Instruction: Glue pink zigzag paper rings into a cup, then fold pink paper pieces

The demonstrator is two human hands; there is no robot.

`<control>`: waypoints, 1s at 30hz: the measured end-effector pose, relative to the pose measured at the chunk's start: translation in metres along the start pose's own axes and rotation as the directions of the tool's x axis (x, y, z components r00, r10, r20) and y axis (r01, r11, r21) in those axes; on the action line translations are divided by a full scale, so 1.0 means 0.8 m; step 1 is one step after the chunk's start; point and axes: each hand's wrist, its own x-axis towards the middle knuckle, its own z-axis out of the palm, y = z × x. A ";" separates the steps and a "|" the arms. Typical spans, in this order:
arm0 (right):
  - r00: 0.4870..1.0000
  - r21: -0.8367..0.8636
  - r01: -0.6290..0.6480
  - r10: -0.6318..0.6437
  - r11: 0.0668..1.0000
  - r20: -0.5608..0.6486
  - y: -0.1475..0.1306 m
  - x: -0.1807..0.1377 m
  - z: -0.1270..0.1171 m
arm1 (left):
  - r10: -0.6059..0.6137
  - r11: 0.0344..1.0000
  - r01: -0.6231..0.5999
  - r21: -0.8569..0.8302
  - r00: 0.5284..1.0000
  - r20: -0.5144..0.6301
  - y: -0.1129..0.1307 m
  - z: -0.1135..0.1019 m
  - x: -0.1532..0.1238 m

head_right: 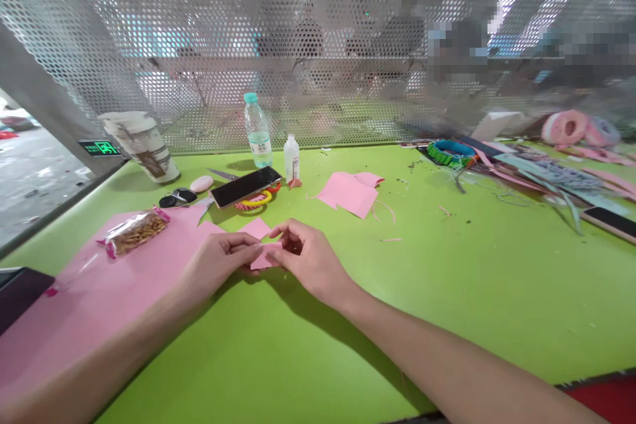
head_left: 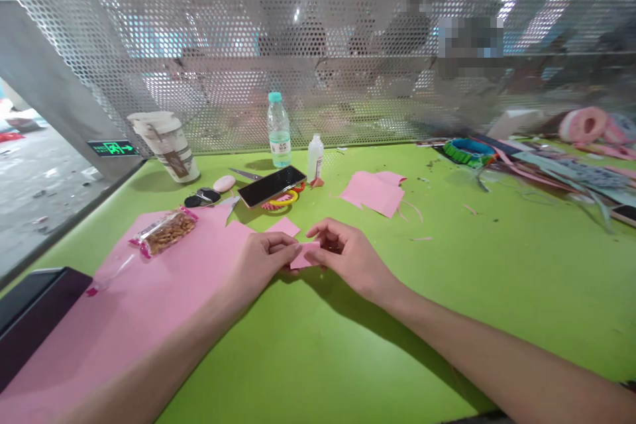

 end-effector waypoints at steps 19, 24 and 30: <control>0.998 -0.153 0.062 -0.064 0.986 -0.011 -0.013 -0.008 0.001 | 0.129 0.970 -0.121 0.212 0.991 -0.022 0.006 0.005 -0.009; 0.996 -0.239 0.076 -0.084 0.968 -0.024 -0.022 -0.010 0.006 | 0.200 0.912 -0.190 0.363 0.980 0.012 0.002 0.010 -0.014; 0.996 -0.276 0.037 -0.058 0.961 -0.066 -0.018 0.000 -0.005 | 0.160 0.960 -0.149 0.238 0.987 -0.029 0.004 0.006 -0.008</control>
